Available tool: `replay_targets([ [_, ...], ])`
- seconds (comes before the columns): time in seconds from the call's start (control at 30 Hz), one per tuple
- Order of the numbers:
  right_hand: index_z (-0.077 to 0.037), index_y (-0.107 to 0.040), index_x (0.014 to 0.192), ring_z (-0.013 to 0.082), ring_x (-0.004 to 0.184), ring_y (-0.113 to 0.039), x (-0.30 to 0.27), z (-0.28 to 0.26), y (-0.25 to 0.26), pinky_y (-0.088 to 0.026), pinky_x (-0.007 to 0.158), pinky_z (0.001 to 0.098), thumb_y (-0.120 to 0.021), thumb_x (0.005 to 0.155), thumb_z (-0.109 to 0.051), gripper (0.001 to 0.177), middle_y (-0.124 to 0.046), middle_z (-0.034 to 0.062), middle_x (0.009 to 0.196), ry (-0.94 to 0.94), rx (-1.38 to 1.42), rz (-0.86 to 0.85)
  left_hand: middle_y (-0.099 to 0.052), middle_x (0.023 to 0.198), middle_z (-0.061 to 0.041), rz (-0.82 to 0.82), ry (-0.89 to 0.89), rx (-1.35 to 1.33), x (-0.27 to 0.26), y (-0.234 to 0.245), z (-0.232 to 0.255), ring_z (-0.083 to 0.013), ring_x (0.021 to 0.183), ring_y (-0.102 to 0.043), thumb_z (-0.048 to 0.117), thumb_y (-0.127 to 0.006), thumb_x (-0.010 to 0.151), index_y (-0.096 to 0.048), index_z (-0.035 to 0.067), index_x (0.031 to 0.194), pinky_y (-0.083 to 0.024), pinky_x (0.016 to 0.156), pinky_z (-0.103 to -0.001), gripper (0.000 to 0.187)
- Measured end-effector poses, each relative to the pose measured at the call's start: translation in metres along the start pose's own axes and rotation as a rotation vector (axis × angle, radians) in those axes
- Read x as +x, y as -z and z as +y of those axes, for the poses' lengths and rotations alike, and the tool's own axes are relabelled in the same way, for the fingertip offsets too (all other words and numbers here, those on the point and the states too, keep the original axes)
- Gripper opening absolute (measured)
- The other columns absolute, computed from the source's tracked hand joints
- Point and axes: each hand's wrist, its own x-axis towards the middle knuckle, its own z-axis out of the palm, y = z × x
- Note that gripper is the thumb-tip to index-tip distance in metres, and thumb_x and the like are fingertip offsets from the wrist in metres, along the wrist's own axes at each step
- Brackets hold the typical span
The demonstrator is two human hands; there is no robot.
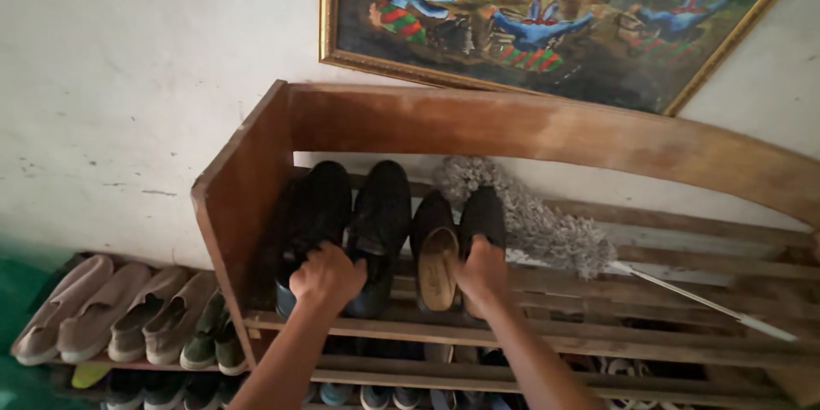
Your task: The recorder uses a duster to clean various shoes and then organizes them into a wooden shoe rack.
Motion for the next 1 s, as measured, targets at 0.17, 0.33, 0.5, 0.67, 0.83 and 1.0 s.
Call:
replay_targets([
  [0.17, 0.005, -0.066, 0.087, 0.0463, 0.08, -0.069, -0.009, -0.014, 0.003, -0.054, 0.067, 0.0546, -0.074, 0.088, -0.041, 0.048, -0.067, 0.0285, 0.081, 0.027, 0.043, 0.133, -0.068, 0.131, -0.018, 0.017, 0.065, -0.041, -0.006, 0.008, 0.005, -0.0365, 0.12, -0.067, 0.063, -0.064, 0.09, -0.065, 0.006, 0.13, -0.058, 0.097, -0.047, 0.069],
  [0.33, 0.0, -0.069, 0.09, 0.0471, 0.087, -0.068, -0.016, -0.026, 0.009, -0.053, 0.073, 0.056, -0.07, 0.089, -0.043, 0.043, -0.071, 0.0272, 0.088, -0.023, 0.039, 0.191, -0.073, 0.122, -0.016, 0.035, 0.11, -0.055, -0.001, 0.002, 0.007, -0.0345, 0.116, -0.072, 0.057, -0.067, 0.09, -0.077, 0.007, 0.115, -0.061, 0.094, -0.045, 0.056],
  [0.5, -0.001, -0.069, 0.088, 0.0476, 0.088, -0.067, -0.01, -0.014, 0.003, -0.053, 0.074, 0.0567, -0.073, 0.086, -0.037, 0.037, -0.071, 0.0258, 0.085, 0.012, 0.031, 0.267, -0.072, 0.119, -0.018, 0.175, 0.004, -0.042, 0.006, -0.005, -0.004, -0.0392, 0.112, -0.069, 0.037, -0.057, 0.097, -0.076, 0.01, 0.11, -0.058, 0.093, -0.049, 0.035],
  [0.67, 0.004, -0.066, 0.084, 0.0462, 0.08, -0.067, -0.021, 0.009, 0.001, -0.053, 0.069, 0.0547, -0.073, 0.09, -0.037, 0.041, -0.067, 0.0269, 0.08, 0.052, 0.001, 0.328, -0.071, 0.12, -0.021, 0.124, -0.02, -0.071, -0.014, -0.002, -0.015, -0.0424, 0.113, -0.068, 0.039, -0.055, 0.098, -0.074, 0.007, 0.11, -0.057, 0.096, -0.051, 0.04],
  [0.83, 0.004, -0.065, 0.078, 0.0462, 0.072, -0.066, -0.042, 0.0, 0.047, -0.051, 0.062, 0.0537, -0.074, 0.089, -0.033, 0.039, -0.065, 0.0267, 0.073, 0.064, 0.031, 0.544, -0.07, 0.121, -0.022, 0.141, -0.096, -0.122, 0.008, 0.011, -0.004, -0.0442, 0.114, -0.066, 0.034, -0.058, 0.096, -0.073, 0.005, 0.111, -0.055, 0.097, -0.053, 0.036],
  [1.0, 0.006, -0.056, 0.07, 0.0445, 0.059, -0.061, -0.082, -0.002, 0.062, -0.043, 0.055, 0.0536, -0.074, 0.088, -0.03, 0.044, -0.056, 0.0262, 0.061, -0.059, 0.085, 0.493, -0.07, 0.121, -0.027, 0.024, -0.228, -0.06, 0.038, 0.021, 0.013, -0.0448, 0.113, -0.069, 0.024, -0.064, 0.093, -0.076, -0.001, 0.11, -0.059, 0.096, -0.051, 0.032],
])
